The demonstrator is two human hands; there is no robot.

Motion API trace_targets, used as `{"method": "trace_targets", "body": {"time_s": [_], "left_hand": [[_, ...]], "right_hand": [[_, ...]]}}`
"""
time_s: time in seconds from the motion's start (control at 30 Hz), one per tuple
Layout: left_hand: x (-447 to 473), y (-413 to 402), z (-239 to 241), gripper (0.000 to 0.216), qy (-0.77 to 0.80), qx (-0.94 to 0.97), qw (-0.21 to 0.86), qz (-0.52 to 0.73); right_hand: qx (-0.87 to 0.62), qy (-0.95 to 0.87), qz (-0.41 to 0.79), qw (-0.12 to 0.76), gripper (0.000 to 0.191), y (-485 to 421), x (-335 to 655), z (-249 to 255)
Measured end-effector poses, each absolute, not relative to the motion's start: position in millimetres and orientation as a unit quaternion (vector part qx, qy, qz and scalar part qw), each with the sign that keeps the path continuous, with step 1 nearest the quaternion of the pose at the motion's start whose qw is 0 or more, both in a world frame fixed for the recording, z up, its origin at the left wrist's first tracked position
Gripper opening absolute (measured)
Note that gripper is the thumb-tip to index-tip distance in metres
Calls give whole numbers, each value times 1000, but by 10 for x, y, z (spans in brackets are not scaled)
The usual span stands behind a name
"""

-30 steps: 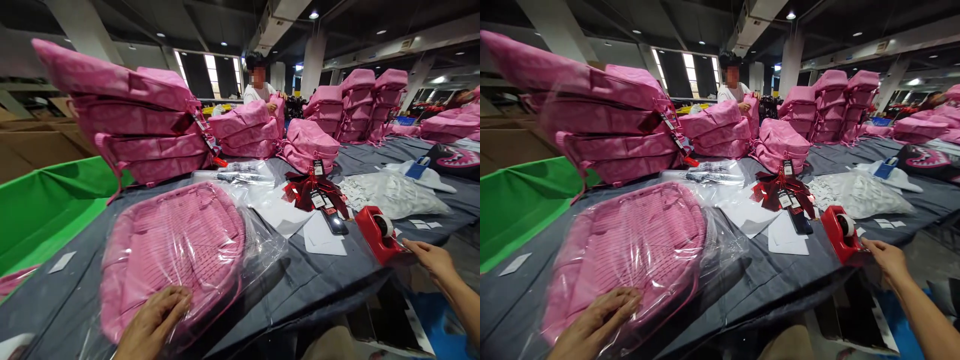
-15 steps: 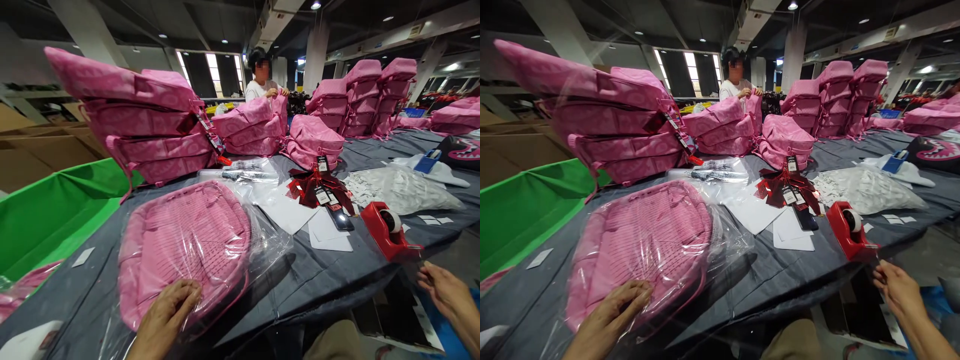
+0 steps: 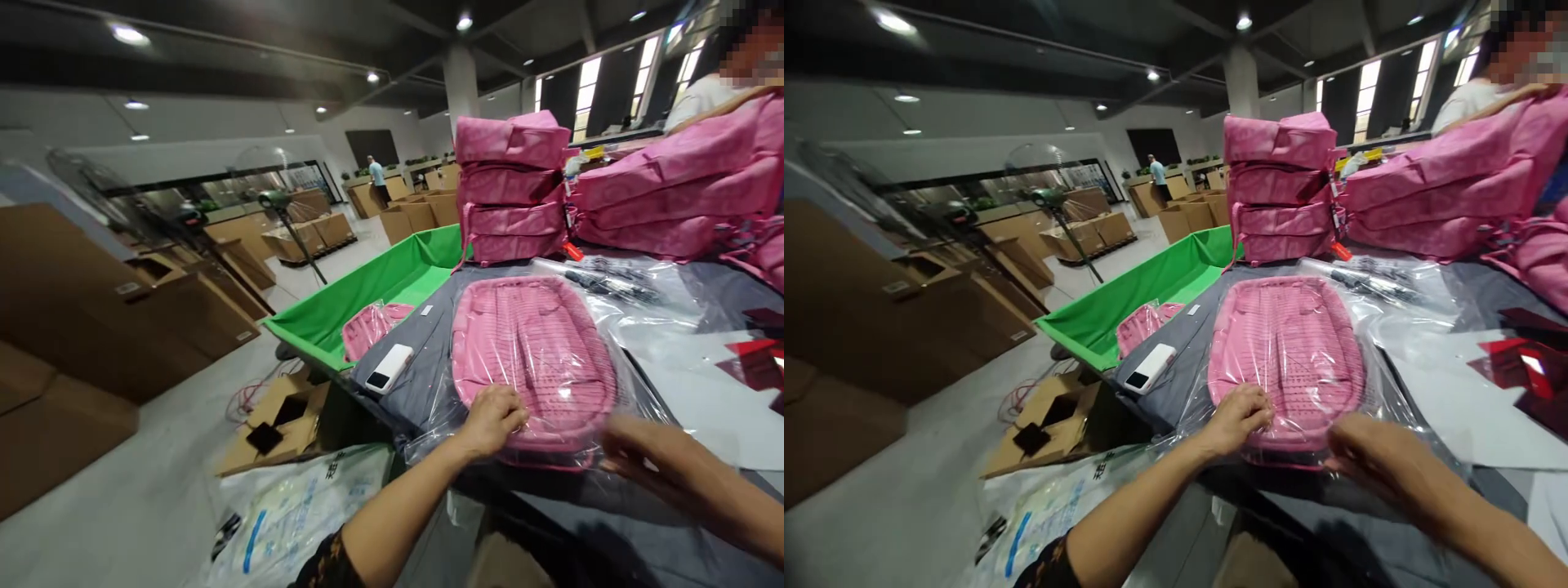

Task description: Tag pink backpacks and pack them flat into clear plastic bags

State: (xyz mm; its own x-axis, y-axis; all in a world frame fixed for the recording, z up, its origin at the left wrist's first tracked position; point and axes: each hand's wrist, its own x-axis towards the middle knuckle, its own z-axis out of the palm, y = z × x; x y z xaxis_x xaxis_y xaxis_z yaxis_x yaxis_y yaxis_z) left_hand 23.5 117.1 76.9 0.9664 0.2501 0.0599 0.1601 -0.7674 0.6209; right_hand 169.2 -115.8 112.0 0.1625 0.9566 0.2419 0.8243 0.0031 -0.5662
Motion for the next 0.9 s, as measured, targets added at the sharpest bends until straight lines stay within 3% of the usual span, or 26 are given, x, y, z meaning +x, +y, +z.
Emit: {"method": "trace_targets", "body": {"time_s": [0.2, 0.27, 0.37, 0.5, 0.67, 0.73, 0.9], "left_hand": [[241, 1139, 779, 27, 101, 940, 318, 71], [237, 1143, 770, 27, 105, 942, 311, 75], [223, 1143, 752, 27, 108, 943, 306, 79], [225, 1139, 746, 26, 104, 941, 311, 76], [202, 1181, 820, 25, 83, 937, 329, 78], [106, 1229, 882, 14, 32, 940, 329, 80], [-338, 1401, 1009, 22, 8, 970, 212, 121]], "right_hand": [[-685, -706, 74, 163, 22, -424, 2112, 953], [-723, -665, 93, 162, 19, -368, 2249, 892], [-783, -568, 129, 217, 46, -438, 2395, 948], [-794, -535, 35, 287, 49, -643, 2242, 1023], [-780, -595, 56, 186, 45, -632, 1876, 912], [-795, -588, 64, 137, 42, -580, 1858, 897], [-800, -585, 72, 115, 42, -547, 1972, 847]]}}
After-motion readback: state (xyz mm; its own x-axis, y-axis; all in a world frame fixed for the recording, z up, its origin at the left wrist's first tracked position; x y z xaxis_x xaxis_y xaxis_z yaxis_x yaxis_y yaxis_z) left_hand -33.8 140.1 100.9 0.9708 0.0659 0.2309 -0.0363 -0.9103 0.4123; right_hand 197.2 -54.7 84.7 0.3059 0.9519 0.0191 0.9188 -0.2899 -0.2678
